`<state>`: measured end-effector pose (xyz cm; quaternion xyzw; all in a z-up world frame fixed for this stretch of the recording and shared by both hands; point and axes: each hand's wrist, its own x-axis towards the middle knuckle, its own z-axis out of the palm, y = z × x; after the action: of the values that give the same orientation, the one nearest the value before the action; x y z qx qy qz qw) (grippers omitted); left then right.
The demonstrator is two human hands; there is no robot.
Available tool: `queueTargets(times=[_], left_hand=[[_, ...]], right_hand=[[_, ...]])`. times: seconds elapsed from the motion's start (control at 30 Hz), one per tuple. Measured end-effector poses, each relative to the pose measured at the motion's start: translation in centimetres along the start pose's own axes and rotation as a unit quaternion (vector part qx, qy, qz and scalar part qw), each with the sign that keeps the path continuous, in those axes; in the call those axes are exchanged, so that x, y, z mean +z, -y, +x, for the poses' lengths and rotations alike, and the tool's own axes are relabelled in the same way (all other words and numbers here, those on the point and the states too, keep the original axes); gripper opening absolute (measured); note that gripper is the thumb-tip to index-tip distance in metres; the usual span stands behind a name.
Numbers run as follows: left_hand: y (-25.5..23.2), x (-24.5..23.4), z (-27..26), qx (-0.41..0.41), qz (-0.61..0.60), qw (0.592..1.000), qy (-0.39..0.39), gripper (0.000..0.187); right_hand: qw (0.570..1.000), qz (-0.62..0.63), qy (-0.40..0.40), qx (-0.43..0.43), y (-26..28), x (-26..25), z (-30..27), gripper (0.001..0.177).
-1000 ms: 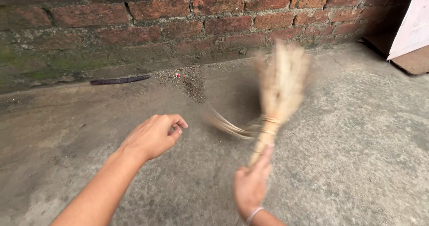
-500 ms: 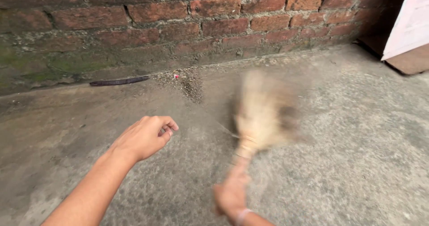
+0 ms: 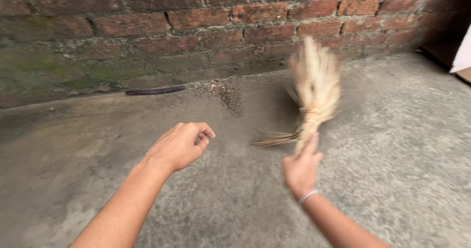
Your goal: Sweeping dirt from an outdoor concrete surface using a hand broom and collecting it into a bucket.
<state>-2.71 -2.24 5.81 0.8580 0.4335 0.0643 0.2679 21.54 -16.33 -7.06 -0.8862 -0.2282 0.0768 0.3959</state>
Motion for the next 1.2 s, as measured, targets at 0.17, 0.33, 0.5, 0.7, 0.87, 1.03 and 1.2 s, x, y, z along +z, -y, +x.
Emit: queueTargets(times=[0.17,0.33,0.5,0.7,0.87,1.03,1.2], left_hand=[[1.9,-1.1,0.0,-0.029,0.011,1.0,0.002,0.031],[5.6,-3.5,0.4,-0.047,0.044,0.998,0.005,0.032],[14.3,-8.3,-0.4,-0.106,0.062,0.992,-0.003,0.031],[24.6,-15.8,-4.2,-0.161,0.039,0.983,-0.074,0.033],[35.6,-22.1,-9.0,-0.205,0.047,0.968,-0.134,0.033],[50.4,-28.7,-13.4,-0.231,0.049,0.956,-0.177,0.039],[58.7,-34.4,-16.1,-0.288,0.132,0.927,-0.202,0.044]], right_hand=[[0.986,-0.165,0.009,0.019,-1.3,1.0,7.2,0.096],[0.968,-0.238,0.067,-0.051,3.9,3.3,9.2,0.075],[0.9,-0.266,0.267,-0.22,17.1,6.2,4.2,0.063],[0.799,-0.104,0.42,-0.417,34.2,9.2,-8.3,0.056],[0.753,-0.085,0.455,-0.468,44.7,13.7,-18.1,0.058],[0.694,-0.096,0.427,-0.572,51.7,17.7,-24.5,0.065],[0.676,-0.151,0.4,-0.6,57.1,22.7,-27.6,0.067]])
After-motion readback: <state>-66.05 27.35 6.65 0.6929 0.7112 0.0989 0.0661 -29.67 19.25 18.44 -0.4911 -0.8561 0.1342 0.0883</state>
